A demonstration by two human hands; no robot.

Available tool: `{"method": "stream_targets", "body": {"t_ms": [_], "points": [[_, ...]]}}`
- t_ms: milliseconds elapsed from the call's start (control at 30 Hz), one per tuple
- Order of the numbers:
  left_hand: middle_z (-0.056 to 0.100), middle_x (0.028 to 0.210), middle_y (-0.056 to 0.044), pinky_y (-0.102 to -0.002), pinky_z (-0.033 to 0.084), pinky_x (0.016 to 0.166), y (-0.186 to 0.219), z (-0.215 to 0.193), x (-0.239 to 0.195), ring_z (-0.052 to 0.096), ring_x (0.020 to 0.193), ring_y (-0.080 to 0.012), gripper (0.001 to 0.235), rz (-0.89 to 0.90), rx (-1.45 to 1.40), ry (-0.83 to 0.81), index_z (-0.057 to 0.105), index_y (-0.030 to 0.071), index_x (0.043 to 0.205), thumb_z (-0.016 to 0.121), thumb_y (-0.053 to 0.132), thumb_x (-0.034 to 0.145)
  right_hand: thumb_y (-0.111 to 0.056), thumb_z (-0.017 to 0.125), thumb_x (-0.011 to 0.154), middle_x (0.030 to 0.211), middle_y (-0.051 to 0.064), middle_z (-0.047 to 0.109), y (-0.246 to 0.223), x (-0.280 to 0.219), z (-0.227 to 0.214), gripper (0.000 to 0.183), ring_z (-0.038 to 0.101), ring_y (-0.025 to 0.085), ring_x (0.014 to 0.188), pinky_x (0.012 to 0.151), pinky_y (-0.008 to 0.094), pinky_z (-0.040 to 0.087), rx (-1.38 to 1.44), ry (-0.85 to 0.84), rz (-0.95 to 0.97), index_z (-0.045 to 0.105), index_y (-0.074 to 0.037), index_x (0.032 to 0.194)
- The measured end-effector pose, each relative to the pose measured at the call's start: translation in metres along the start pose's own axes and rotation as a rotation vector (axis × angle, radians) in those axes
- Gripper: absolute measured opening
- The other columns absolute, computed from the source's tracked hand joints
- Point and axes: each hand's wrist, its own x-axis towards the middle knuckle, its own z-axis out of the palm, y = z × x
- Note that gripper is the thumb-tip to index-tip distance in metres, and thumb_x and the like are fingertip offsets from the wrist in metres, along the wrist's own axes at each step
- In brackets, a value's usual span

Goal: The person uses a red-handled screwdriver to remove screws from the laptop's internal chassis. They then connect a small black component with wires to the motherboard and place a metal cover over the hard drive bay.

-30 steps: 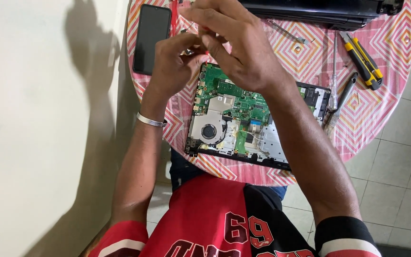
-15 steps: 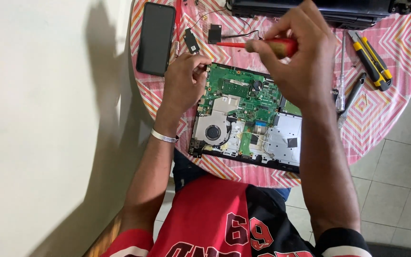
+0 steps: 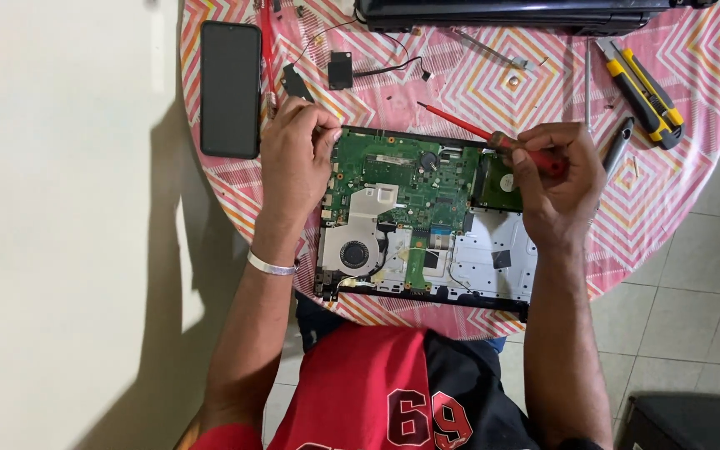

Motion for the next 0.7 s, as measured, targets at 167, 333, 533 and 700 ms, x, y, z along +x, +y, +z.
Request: {"method": "stream_targets", "body": {"t_ms": [167,333,533,700], "points": [[0.061,0.090,-0.010,-0.037,0.057,0.063,0.020,-0.010,0.003,0.067,0.080,-0.0315,0.009,-0.064,-0.058,-0.003,0.071,0.003,0.092,0.073,-0.006,0.093,0.005,0.070,0.105,0.104,0.029,0.062,0.007,-0.008,0.000,0.015,0.071,0.034,0.090,0.080,0.042,0.061,-0.021,0.049,0.025,0.057,0.012,0.101],[0.064,0.087,-0.008,-0.027,0.057,0.054,0.018,-0.002,-0.003,0.065,0.074,-0.0223,0.009,-0.137,-0.119,0.092,0.070,0.004,0.090,0.077,0.000,0.093,0.003,0.072,0.102,0.103,0.030,0.063,0.006,-0.007,0.002,0.016,0.071,0.035,0.088,0.078,0.041,0.061,-0.049,0.069,0.075,0.059,0.013,0.101],[0.063,0.107,-0.011,-0.025,0.063,0.075,0.035,-0.001,-0.004,0.065,0.092,-0.0186,0.007,-0.197,0.105,-0.010,0.065,0.001,0.101,0.071,-0.002,0.098,0.000,0.066,0.103,0.105,0.017,0.064,-0.016,0.001,0.009,0.007,0.061,0.028,0.101,0.091,0.037,0.050,-0.204,0.042,0.184,0.060,0.004,0.104],[0.060,0.108,-0.009,-0.025,0.056,0.071,0.046,-0.006,0.002,0.060,0.083,-0.0145,0.011,-0.253,0.079,-0.034,0.060,0.003,0.112,0.064,0.002,0.102,-0.004,0.066,0.101,0.104,0.020,0.062,-0.011,0.000,0.008,0.012,0.062,0.029,0.099,0.092,0.039,0.050,-0.171,0.054,0.182,0.058,0.004,0.102]]}}
